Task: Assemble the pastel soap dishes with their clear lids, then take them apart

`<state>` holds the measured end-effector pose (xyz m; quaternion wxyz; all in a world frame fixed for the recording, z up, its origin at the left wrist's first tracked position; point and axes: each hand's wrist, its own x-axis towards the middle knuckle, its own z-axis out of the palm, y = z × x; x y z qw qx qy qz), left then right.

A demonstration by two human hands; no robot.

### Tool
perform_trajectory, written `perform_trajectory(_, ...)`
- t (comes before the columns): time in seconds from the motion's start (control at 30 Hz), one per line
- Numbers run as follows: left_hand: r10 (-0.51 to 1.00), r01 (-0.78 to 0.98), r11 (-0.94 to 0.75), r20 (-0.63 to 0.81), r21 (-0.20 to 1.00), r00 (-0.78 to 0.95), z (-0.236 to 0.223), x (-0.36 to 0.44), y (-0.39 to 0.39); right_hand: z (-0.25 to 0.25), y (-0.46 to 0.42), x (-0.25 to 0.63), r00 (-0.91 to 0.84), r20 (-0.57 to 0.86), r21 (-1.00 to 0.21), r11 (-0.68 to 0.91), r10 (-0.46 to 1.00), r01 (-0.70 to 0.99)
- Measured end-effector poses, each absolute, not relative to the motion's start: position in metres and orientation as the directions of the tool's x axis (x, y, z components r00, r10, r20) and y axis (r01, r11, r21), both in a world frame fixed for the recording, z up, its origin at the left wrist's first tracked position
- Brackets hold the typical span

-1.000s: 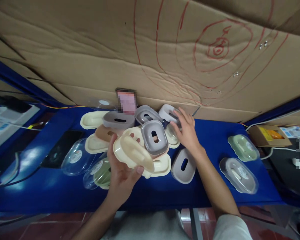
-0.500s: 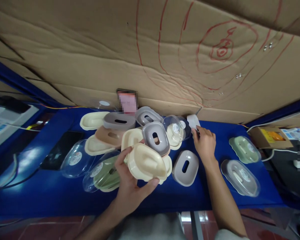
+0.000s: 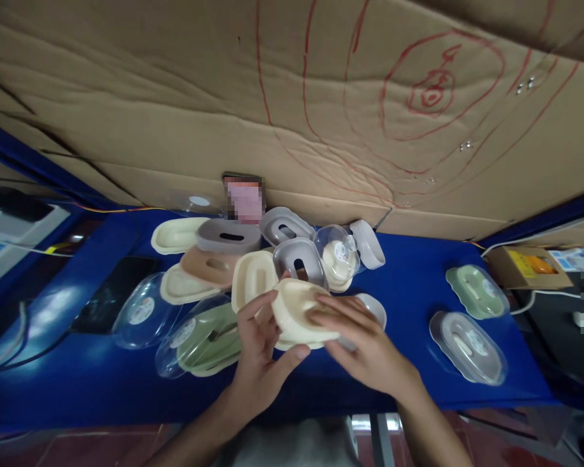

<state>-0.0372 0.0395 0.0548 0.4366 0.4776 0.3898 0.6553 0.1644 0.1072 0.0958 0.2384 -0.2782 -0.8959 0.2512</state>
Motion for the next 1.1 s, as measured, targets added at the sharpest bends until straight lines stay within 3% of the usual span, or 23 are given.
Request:
perform_trajectory(0.07, 0.957, -0.161, -0.286, 0.272, 0.945, -0.105, 0.056, -0.044, 0.034, 0.088, 0.110, 0.186, -0.625, 0.361, -0.558, 0.697, 0.692, 0.450)
perform_trajectory(0.17, 0.953, 0.069, -0.304, 0.304, 0.950, 0.021, 0.056, -0.058, 0.023, 0.074, 0.115, 0.225, -0.477, 0.403, -0.417, 0.621, 0.781, 0.664)
perform_trajectory(0.3, 0.892, 0.413, -0.450, 0.374, 0.792, 0.255, 0.049, -0.059, 0.009, 0.047, 0.122, 0.254, -0.362, 0.345, -0.288, 0.465, 0.866, 0.837)
perform_trajectory(0.47, 0.671, 0.439, -0.728, 0.416, 0.526, 0.614, 0.035, -0.031, 0.002, 0.036, 0.119, 0.255, -0.437, 0.159, -0.367, 0.463, 0.886, 0.807)
perform_trajectory(0.53, 0.639, 0.458, -0.762, 0.414, 0.458, 0.648, 0.030, -0.023, 0.001, 0.043, 0.111, 0.270, -0.364, 0.235, -0.356, 0.428, 0.901, 0.831)
perform_trajectory(0.63, 0.624, 0.478, -0.777, 0.406, 0.409, 0.668, 0.025, -0.019, 0.001, 0.045, 0.091, 0.314, -0.142, 0.377, -0.208, 0.233, 0.915, 0.950)
perform_trajectory(0.77, 0.619, 0.471, -0.779, 0.391, 0.414, 0.680, 0.028, -0.017, 0.005, 0.019, 0.061, 0.370, 0.070, 0.382, -0.070, -0.047, 0.922, 0.996)
perform_trajectory(0.9, 0.606, 0.440, -0.784, 0.388, 0.438, 0.695, 0.036, -0.012, 0.010, 0.000, 0.044, 0.383, 0.056, 0.395, -0.101, -0.018, 0.917, 0.995)
perform_trajectory(1.0, 0.641, 0.416, -0.746, 0.389, 0.520, 0.662, 0.043, -0.010, 0.011, 0.003, 0.043, 0.383, 0.047, 0.437, -0.110, 0.002, 0.898, 0.994)
perform_trajectory(1.1, 0.699, 0.386, -0.677, 0.386, 0.626, 0.602, 0.046, -0.012, 0.008, 0.006, 0.045, 0.387, 0.047, 0.372, -0.135, 0.004, 0.927, 0.991)
